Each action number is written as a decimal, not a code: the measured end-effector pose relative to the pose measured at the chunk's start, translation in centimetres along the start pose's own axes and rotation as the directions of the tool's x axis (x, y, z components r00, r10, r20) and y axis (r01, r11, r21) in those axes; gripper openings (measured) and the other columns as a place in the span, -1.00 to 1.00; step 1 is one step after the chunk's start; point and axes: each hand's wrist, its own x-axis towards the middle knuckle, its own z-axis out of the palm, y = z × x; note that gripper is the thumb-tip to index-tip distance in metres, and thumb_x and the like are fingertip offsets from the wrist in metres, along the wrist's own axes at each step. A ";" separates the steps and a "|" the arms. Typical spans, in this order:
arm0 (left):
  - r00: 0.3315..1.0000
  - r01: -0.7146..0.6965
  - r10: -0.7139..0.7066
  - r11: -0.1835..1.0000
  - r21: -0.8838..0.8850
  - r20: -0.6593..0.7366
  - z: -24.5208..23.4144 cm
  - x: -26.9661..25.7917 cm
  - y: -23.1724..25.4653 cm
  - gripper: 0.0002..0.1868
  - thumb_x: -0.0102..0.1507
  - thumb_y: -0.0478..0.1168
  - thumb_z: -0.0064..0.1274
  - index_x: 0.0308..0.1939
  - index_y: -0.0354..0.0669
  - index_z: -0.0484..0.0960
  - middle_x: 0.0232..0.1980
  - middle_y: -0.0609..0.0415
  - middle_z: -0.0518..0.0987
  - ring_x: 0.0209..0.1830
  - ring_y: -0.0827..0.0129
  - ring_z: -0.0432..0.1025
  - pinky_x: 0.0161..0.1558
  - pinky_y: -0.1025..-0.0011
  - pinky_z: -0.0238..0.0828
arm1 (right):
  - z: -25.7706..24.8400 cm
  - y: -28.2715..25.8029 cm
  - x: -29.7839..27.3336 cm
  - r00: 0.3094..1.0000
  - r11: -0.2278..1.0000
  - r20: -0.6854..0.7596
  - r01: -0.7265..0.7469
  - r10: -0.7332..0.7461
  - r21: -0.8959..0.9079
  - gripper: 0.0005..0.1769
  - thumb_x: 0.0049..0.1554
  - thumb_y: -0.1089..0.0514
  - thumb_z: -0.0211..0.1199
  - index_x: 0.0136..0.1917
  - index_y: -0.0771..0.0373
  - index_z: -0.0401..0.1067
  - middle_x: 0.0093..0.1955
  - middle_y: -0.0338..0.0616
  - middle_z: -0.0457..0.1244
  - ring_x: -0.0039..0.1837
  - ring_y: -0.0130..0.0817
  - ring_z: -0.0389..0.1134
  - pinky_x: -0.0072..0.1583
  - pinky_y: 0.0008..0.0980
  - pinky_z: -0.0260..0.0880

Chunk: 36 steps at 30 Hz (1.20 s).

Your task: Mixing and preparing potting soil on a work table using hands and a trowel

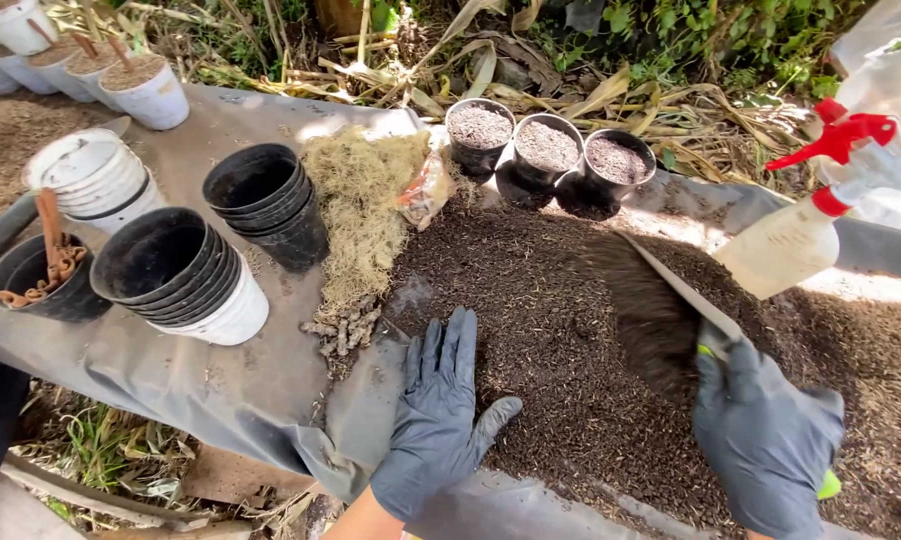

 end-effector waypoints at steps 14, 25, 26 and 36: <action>0.994 -0.058 0.048 0.993 -0.104 -0.094 0.3 0.5 -0.1 0.15 0.28 0.39 -0.09 0.63 -0.21 -0.28 0.70 -0.17 -0.18 0.67 -0.18 -0.19 0.54 -0.15 -0.38 | 0.8 -8.7 -2.0 0.745 0.859 -0.428 0.442 -0.512 -0.258 -0.73 0.36 -0.01 0.02 0.17 0.07 0.47 -0.42 -0.40 0.14 -0.47 -0.42 0.03 -0.16 -0.25 0.23; 0.988 0.132 -0.118 0.979 0.154 -0.095 2.2 1.6 -2.6 -0.01 0.00 -0.05 0.23 0.50 0.07 0.16 0.32 -0.03 0.29 0.33 0.10 0.21 0.37 0.08 0.08 | 0.1 2.2 -4.9 0.892 0.938 -0.357 0.331 -0.276 0.102 -0.39 0.11 0.11 0.36 0.43 -0.25 0.49 -0.23 -0.64 0.27 -0.14 -0.50 0.30 0.11 -0.21 0.10; 0.984 0.148 -0.133 0.982 0.118 -0.122 1.5 1.8 -2.3 -0.11 -0.01 -0.22 0.17 0.42 0.00 0.25 0.27 -0.07 0.32 0.30 0.11 0.25 0.33 0.15 0.19 | 0.3 2.8 -5.6 0.933 0.952 -0.298 0.259 -0.202 0.163 -0.28 0.08 0.10 0.37 0.49 -0.35 0.44 -0.17 -0.71 0.33 -0.03 -0.52 0.37 0.22 -0.15 0.16; 0.945 -0.096 0.006 0.961 -0.260 -0.328 -2.7 1.3 0.0 -0.28 0.45 0.13 -0.38 0.60 -0.16 0.02 0.61 -0.16 0.18 0.61 -0.02 0.08 0.53 -0.04 -0.02 | 0.3 -6.8 -3.5 0.845 0.856 -0.258 0.506 -0.468 0.106 -0.27 0.20 0.16 0.10 0.62 0.00 0.11 -0.55 -0.46 0.03 -0.50 -0.40 0.05 -0.21 -0.28 0.15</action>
